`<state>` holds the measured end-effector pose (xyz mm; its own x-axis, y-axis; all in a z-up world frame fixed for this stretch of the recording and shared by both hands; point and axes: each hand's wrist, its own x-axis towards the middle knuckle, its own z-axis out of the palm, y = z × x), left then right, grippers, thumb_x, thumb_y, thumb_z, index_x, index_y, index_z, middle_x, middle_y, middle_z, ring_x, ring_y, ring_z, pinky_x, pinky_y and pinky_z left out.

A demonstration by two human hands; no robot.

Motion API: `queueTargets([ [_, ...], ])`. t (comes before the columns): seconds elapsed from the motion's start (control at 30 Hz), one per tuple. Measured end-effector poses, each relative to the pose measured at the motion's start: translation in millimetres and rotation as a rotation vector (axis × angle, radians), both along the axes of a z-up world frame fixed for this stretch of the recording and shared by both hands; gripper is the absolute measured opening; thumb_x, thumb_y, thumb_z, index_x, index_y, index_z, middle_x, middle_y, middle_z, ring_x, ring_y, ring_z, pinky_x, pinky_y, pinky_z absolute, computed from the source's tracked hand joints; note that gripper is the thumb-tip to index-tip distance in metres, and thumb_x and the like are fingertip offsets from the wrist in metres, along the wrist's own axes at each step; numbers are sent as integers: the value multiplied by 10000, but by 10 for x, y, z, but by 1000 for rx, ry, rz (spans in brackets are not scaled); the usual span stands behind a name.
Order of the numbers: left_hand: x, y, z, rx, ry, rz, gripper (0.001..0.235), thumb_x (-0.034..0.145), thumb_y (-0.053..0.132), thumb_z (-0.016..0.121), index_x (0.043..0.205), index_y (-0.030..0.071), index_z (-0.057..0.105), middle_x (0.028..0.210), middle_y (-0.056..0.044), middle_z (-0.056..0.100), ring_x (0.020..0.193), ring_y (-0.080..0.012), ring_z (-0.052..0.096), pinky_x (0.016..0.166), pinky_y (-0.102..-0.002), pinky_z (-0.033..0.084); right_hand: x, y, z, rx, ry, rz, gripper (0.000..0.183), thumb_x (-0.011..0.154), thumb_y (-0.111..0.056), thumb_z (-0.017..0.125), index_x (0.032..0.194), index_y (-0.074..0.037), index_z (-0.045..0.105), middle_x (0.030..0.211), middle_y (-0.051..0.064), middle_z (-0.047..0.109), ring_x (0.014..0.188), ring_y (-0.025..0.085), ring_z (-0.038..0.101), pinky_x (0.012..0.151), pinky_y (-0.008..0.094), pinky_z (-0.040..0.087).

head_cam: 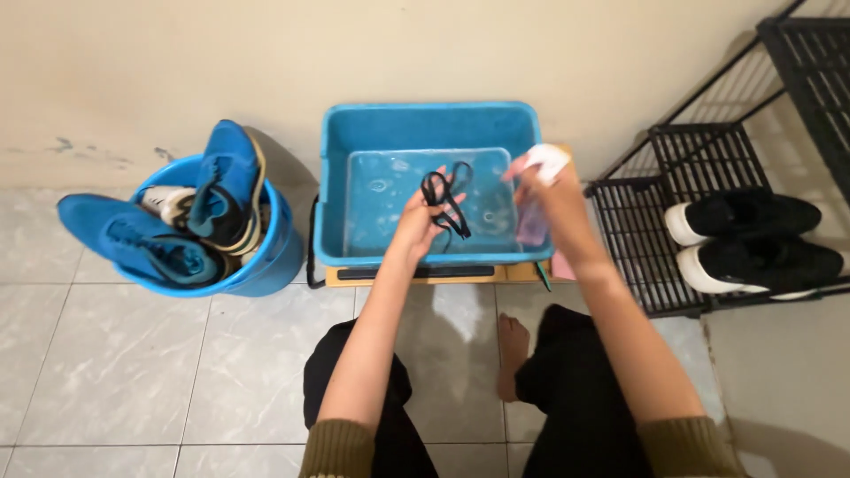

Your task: The person scrubs a black shoelace with a brush in a blue tub of soapy water. They then apply a cleaning liquid from a spray bottle onto the lace and continue scrubbing. Finally, they rinse the lace in the water and wipe it with a pink cloth.

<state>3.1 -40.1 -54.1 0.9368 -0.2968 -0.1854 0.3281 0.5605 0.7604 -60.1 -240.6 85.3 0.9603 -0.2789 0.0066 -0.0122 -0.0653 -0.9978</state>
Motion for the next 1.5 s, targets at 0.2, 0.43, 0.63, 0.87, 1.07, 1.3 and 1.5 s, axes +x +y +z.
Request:
queueTargets([
  [0.2,18,39,-140,-201,110,21,689,865,-191,454,1511,47,433,1414,-218,574,1253,-420,604,1009,-562,510,34,139,-539,-172,-62,167,525,1127,-450,453,778,-119,666,534,80,618,419,165,583,466,232,414],
  [0.43,84,37,-320,-274,173,70,627,856,-212,483,1455,-26,474,1352,-304,572,1226,-428,622,1038,-564,494,112,212,-444,-302,88,276,855,1099,-598,122,681,-118,693,591,83,699,440,164,634,488,244,444],
  [0.63,-62,65,-4,-341,163,168,491,856,-179,453,1339,-107,499,1243,-323,603,1136,-441,662,1013,-582,506,81,431,-308,-470,175,184,899,1090,-592,106,610,-83,670,520,114,653,477,242,666,548,319,525],
  [0.87,-72,73,54,-312,146,202,367,857,-147,475,1211,-98,560,1173,-297,629,1028,-394,708,957,-595,539,108,457,-323,-472,138,205,909,1094,-605,96,632,-81,678,490,118,627,495,253,667,575,327,522],
  [1.07,-27,36,-131,-313,155,172,391,848,-122,497,1226,-69,581,1105,-267,660,990,-357,724,941,-553,569,51,567,-295,-464,141,234,894,1085,-603,98,624,-83,659,500,109,630,480,241,663,571,324,528],
  [1.3,-87,32,51,-278,154,119,458,843,-101,490,1294,-54,555,1050,-218,677,887,-314,736,910,-539,593,35,569,-335,-497,124,288,823,1101,-597,167,690,-133,709,500,99,641,583,263,677,640,338,522],
  [1.5,-29,-51,-168,-265,168,90,485,844,-85,489,1323,-27,541,1028,-190,697,862,-281,738,888,-516,621,47,674,-266,-536,161,300,878,1081,-628,130,591,-138,671,469,105,629,564,283,680,644,380,515],
])
